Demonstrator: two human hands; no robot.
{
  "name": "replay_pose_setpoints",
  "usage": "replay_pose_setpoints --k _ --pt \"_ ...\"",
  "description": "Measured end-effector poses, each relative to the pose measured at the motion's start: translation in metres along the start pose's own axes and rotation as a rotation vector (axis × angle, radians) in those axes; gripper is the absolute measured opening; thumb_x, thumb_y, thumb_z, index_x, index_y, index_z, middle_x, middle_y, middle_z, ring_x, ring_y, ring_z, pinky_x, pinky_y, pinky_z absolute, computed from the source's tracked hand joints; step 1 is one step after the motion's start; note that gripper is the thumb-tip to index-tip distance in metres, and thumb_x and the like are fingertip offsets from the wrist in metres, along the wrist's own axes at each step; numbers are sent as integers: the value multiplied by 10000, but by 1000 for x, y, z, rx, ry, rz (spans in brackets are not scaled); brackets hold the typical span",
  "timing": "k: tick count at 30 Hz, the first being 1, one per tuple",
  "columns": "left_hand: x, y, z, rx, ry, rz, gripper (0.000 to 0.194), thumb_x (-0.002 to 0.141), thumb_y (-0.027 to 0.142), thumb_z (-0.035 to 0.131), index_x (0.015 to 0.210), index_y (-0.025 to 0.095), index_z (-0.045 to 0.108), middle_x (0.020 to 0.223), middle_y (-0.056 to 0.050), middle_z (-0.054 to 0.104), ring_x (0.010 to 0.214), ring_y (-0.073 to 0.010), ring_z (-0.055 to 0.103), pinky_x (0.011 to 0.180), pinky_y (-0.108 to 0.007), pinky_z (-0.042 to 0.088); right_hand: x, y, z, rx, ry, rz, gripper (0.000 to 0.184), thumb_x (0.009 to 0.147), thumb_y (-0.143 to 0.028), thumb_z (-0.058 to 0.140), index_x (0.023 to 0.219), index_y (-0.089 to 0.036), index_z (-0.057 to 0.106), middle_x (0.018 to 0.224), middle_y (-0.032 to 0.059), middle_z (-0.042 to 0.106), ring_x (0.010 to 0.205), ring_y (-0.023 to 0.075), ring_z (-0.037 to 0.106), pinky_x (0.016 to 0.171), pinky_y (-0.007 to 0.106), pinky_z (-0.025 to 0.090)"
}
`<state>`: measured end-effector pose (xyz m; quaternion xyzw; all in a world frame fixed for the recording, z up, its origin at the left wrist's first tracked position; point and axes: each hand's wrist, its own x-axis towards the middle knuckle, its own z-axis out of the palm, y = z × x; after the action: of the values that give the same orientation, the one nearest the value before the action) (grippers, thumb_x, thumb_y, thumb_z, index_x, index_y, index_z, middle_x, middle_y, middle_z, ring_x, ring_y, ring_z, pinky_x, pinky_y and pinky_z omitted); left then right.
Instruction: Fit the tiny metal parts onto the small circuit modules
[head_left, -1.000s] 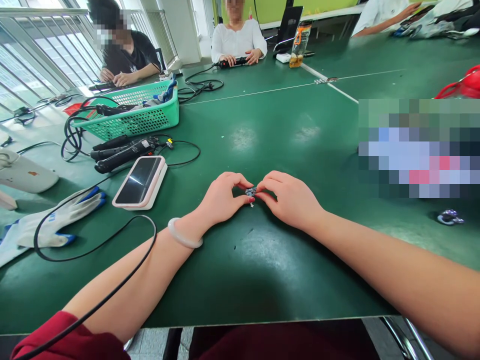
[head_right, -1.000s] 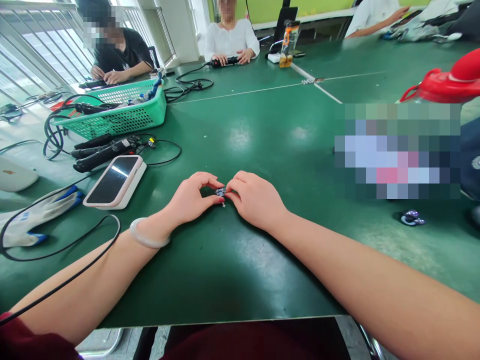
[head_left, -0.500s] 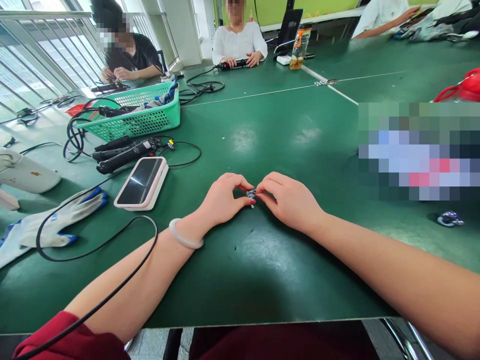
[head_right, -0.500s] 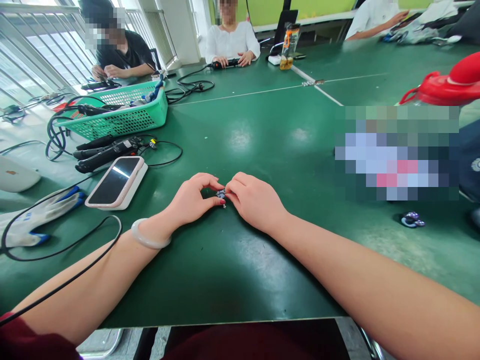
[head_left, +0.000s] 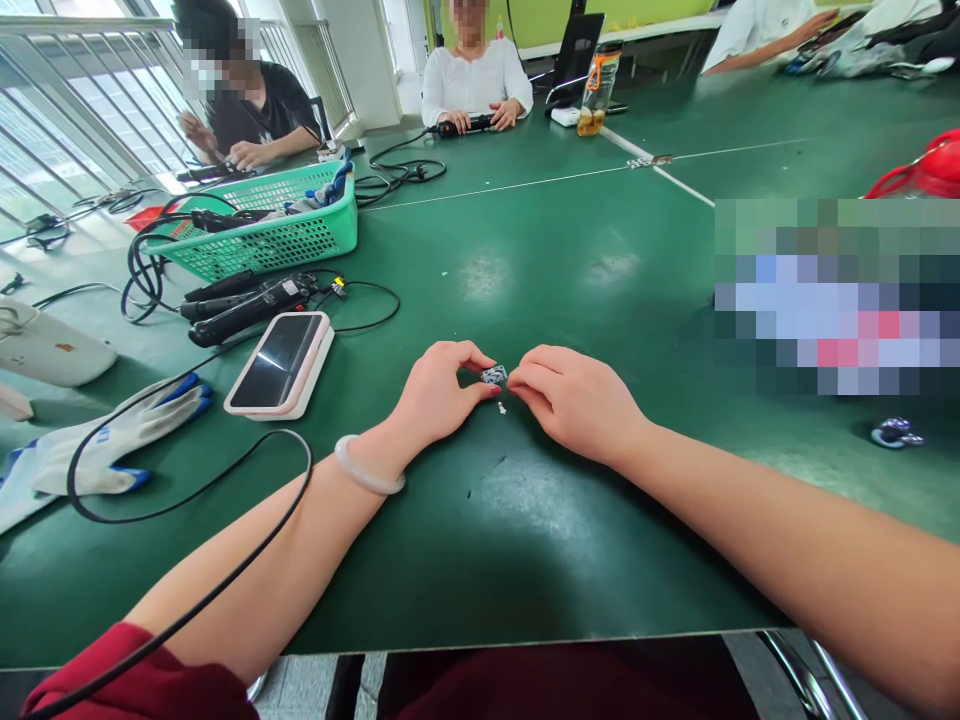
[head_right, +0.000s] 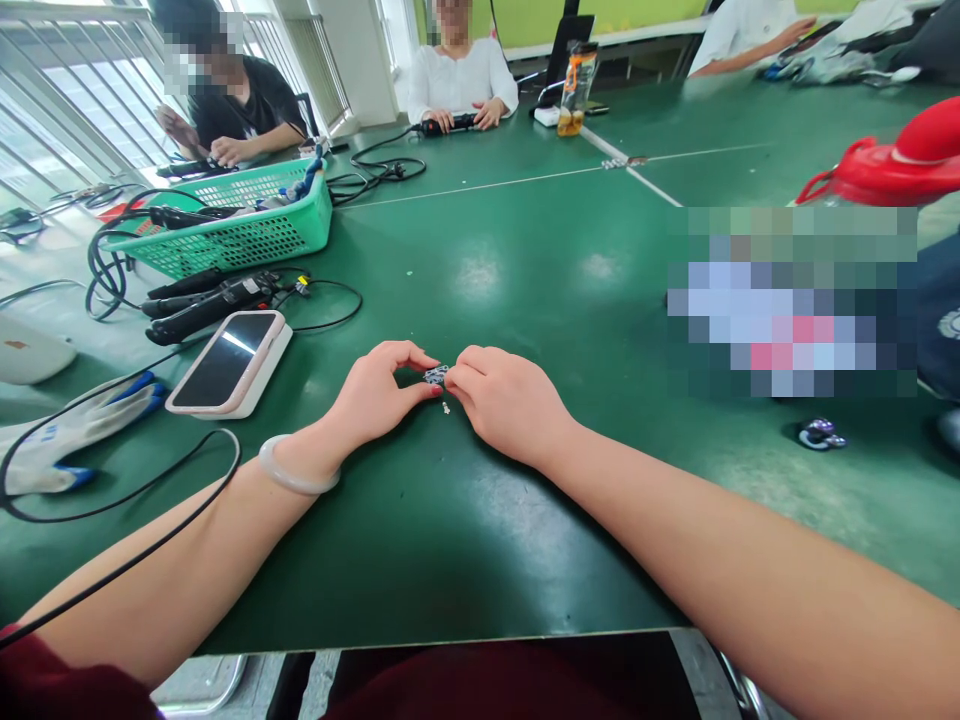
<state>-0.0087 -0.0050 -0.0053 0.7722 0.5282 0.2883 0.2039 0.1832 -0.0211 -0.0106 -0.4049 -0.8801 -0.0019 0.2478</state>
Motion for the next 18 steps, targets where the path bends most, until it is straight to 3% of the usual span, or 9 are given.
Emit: replay_pose_setpoints --k 7,13,18 --pt "2 -1 -1 42 14 -43 142 711 240 681 851 230 658 901 -7 706 920 -196 597 825 -354 480 -1 -5 8 84 -186 57 172 891 -308 564 957 -206 686 962 32 630 766 158 597 683 300 462" --pt "1 -2 0 46 -4 -47 150 713 237 678 862 229 663 901 -11 702 910 -195 600 816 -355 483 0 -3 8 105 -144 158 124 859 -290 609 923 -199 665 974 28 624 732 142 589 653 285 451" --pt "1 -2 0 47 -6 -41 150 716 253 682 861 224 660 892 -10 706 907 -196 598 812 -354 480 1 -5 8 65 -182 105 156 892 -290 564 852 -194 681 919 24 625 708 135 580 635 278 435"
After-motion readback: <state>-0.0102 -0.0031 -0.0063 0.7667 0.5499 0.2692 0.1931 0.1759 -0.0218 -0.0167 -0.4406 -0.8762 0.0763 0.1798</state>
